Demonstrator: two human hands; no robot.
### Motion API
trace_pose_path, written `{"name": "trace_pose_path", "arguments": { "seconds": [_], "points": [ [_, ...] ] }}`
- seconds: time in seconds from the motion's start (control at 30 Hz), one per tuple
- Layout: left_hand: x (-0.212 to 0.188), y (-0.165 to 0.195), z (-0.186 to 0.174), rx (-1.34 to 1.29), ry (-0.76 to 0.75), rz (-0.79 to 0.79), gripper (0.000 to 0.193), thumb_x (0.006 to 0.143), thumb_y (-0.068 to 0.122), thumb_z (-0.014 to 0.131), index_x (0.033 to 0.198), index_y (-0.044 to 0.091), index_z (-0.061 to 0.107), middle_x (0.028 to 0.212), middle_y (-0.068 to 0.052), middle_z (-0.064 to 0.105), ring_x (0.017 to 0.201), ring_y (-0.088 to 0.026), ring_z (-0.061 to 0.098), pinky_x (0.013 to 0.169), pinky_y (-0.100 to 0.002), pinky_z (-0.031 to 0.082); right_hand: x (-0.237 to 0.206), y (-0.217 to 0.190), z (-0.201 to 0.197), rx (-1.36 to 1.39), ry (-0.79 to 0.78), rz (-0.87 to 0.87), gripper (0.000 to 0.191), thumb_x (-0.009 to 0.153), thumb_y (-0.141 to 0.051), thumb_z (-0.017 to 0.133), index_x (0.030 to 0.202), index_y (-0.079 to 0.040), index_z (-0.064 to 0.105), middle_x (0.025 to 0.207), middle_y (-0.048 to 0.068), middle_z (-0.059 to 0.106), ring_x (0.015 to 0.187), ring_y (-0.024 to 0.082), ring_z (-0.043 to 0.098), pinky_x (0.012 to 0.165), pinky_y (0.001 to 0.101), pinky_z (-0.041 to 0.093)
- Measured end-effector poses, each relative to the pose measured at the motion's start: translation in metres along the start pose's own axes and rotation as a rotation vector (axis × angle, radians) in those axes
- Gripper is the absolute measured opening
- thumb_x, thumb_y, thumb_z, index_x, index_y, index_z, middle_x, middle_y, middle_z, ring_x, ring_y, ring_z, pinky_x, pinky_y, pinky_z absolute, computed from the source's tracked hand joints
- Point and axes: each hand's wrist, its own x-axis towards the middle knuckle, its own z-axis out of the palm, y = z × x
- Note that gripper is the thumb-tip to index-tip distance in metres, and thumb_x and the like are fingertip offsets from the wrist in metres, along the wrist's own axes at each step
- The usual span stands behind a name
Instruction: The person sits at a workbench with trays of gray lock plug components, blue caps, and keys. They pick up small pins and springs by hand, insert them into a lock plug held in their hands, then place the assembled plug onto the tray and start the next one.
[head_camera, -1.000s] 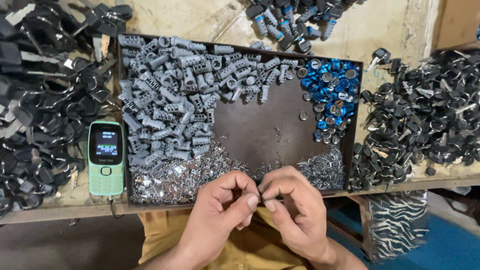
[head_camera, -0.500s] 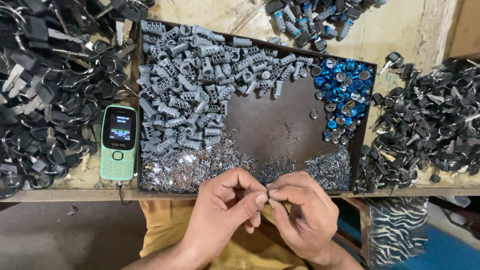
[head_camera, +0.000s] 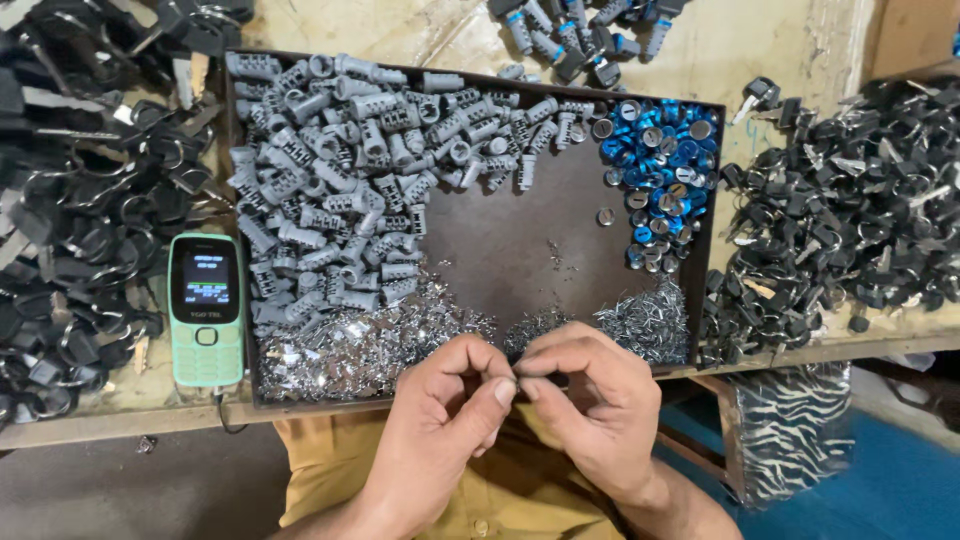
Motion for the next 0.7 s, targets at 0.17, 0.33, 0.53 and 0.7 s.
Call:
{"name": "trace_pose_path", "arguments": {
  "seconds": [0.17, 0.33, 0.53, 0.7],
  "points": [
    [0.004, -0.009, 0.0, -0.139, 0.003, -0.062, 0.006, 0.095, 0.007, 0.064, 0.093, 0.003, 0.06, 0.069, 0.003, 0.05, 0.059, -0.005, 0.044, 0.052, -0.023, 0.034, 0.025, 0.001, -0.046, -0.645, 0.22, -0.045, 0.021, 0.08, -0.002, 0.08, 0.099, -0.004, 0.073, 0.096, 0.009, 0.065, 0.082, 0.02, 0.063, 0.074, 0.0304, 0.05],
    [0.007, -0.015, -0.002, -0.115, 0.027, -0.114, 0.006, 0.093, 0.007, 0.063, 0.092, 0.002, 0.06, 0.068, 0.001, 0.051, 0.058, -0.007, 0.045, 0.051, -0.024, 0.036, 0.019, 0.004, -0.076, -0.919, 0.234, -0.042, 0.018, 0.08, -0.004, 0.083, 0.095, -0.008, 0.074, 0.091, 0.007, 0.062, 0.087, 0.028, 0.059, 0.076, 0.0392, 0.046],
    [0.007, -0.018, -0.004, -0.109, 0.013, -0.072, 0.005, 0.094, 0.005, 0.063, 0.092, 0.001, 0.059, 0.071, -0.001, 0.053, 0.059, -0.007, 0.045, 0.051, -0.024, 0.035, 0.02, 0.013, -0.074, -1.024, 0.156, -0.072, 0.015, 0.079, -0.007, 0.08, 0.093, -0.013, 0.076, 0.087, 0.004, 0.06, 0.086, 0.027, 0.058, 0.075, 0.0416, 0.04],
    [0.007, -0.019, -0.006, -0.122, 0.007, -0.033, 0.003, 0.094, 0.003, 0.061, 0.092, 0.001, 0.059, 0.075, -0.002, 0.055, 0.06, -0.008, 0.047, 0.051, -0.024, 0.037, 0.028, 0.016, -0.073, -0.972, 0.145, -0.11, 0.015, 0.083, -0.008, 0.079, 0.096, -0.013, 0.076, 0.088, 0.003, 0.06, 0.088, 0.026, 0.059, 0.077, 0.0409, 0.039]
  ]
}}
